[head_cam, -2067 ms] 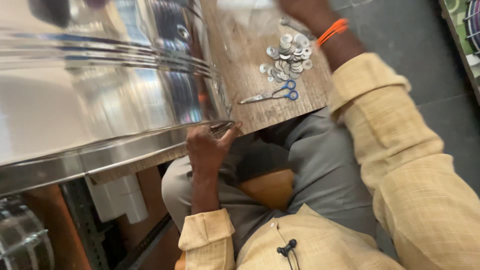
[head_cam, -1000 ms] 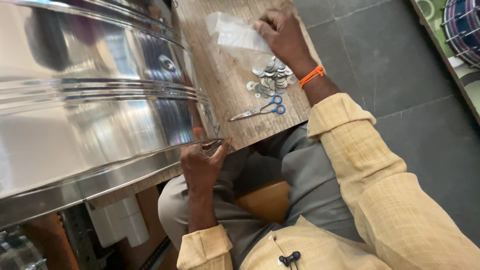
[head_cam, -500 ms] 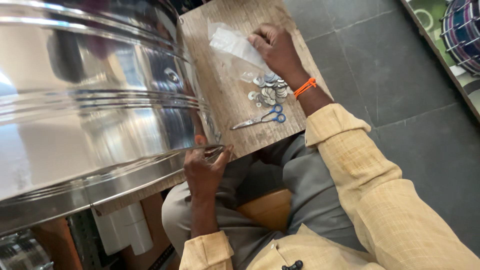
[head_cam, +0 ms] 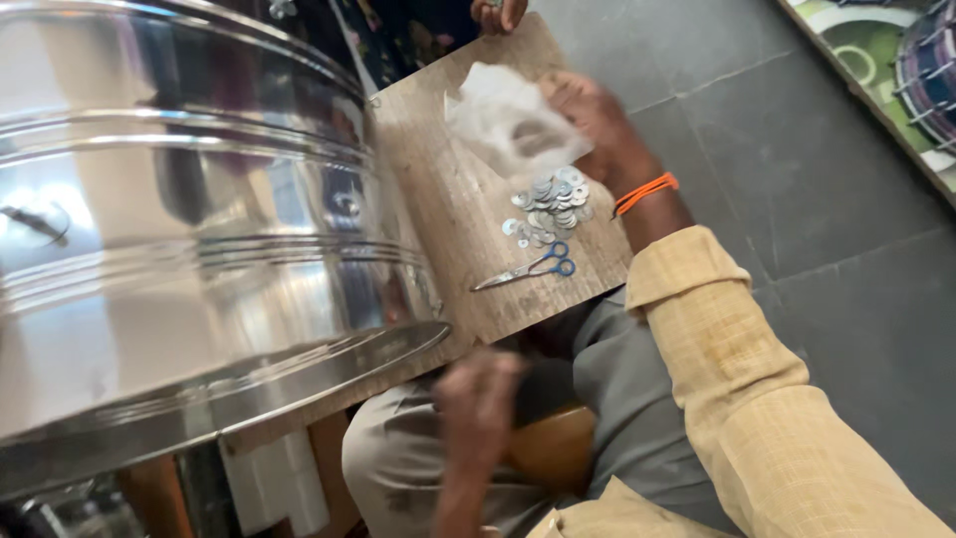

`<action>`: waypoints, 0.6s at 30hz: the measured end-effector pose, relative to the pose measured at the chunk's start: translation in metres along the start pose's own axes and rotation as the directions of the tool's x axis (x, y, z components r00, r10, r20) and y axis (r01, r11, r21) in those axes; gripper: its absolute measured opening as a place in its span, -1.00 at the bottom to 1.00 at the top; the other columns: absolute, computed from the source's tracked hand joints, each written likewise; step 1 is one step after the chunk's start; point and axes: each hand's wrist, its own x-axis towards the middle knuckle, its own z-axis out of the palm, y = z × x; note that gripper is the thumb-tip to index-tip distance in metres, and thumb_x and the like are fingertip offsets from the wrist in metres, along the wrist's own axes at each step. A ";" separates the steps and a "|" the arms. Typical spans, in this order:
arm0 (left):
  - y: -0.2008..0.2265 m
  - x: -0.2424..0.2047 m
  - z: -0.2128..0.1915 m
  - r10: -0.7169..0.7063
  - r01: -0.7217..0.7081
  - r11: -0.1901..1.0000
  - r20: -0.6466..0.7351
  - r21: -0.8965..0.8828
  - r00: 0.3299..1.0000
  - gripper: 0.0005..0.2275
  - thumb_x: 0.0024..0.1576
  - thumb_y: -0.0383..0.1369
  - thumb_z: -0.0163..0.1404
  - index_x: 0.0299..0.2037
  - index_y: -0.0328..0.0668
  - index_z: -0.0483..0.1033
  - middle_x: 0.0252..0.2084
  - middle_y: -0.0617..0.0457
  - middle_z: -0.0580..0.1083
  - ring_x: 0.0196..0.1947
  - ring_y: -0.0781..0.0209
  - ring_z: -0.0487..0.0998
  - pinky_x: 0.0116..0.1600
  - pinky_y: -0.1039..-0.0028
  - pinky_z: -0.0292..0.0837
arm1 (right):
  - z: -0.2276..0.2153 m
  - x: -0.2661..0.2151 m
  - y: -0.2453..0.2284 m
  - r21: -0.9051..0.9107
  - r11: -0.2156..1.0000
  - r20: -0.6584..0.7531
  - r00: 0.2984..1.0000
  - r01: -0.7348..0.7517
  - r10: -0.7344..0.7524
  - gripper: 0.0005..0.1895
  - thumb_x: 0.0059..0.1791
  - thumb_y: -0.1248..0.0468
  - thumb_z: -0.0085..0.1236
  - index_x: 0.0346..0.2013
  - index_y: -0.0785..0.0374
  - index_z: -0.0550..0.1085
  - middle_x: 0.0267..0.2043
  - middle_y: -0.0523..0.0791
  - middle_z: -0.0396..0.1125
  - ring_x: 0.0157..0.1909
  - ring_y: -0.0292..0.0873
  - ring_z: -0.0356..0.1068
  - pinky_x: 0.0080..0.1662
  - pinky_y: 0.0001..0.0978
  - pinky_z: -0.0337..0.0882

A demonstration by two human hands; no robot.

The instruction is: The person is assembling a large metal drum by hand. They insert bolts into the drum's side holes, place washers, and tighten the nuts using a wrench. The person also uses pliers to adjust the hardware and handles a plastic bag of parts.

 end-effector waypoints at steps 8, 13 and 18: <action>0.013 0.150 0.086 -0.198 0.236 0.074 0.217 -0.969 0.956 -0.51 0.18 0.10 -0.31 0.21 0.10 0.26 0.07 0.04 0.49 -0.06 -0.13 0.57 -0.11 0.06 0.57 | 0.008 -0.039 -0.001 0.042 0.999 -0.025 1.000 -0.004 0.005 -0.73 0.10 0.29 0.01 0.04 0.40 0.45 -0.07 -0.02 0.48 -0.11 -0.15 0.53 -0.04 -0.29 0.56; -0.006 0.157 0.065 -0.020 0.141 0.172 0.139 -0.975 0.990 -0.58 0.31 -0.11 -0.13 0.28 -0.16 0.34 0.16 -0.04 0.50 0.03 -0.05 0.59 -0.10 0.14 0.63 | -0.015 -0.018 0.002 -0.094 0.992 -0.131 0.987 0.083 -0.095 -0.70 0.10 0.32 0.03 0.09 0.41 0.48 -0.03 -0.02 0.50 -0.07 -0.17 0.53 -0.01 -0.33 0.56; 0.008 0.164 0.047 -0.107 0.111 0.425 0.072 -0.898 0.992 -0.69 0.30 -0.20 -0.11 0.14 -0.17 0.42 0.06 -0.01 0.50 -0.03 0.06 0.59 -0.17 0.13 0.61 | -0.033 -0.023 -0.009 -0.019 0.993 -0.190 0.974 0.119 -0.121 -0.74 0.11 0.32 0.02 0.07 0.35 0.47 -0.07 -0.04 0.48 -0.08 -0.18 0.55 0.00 -0.34 0.60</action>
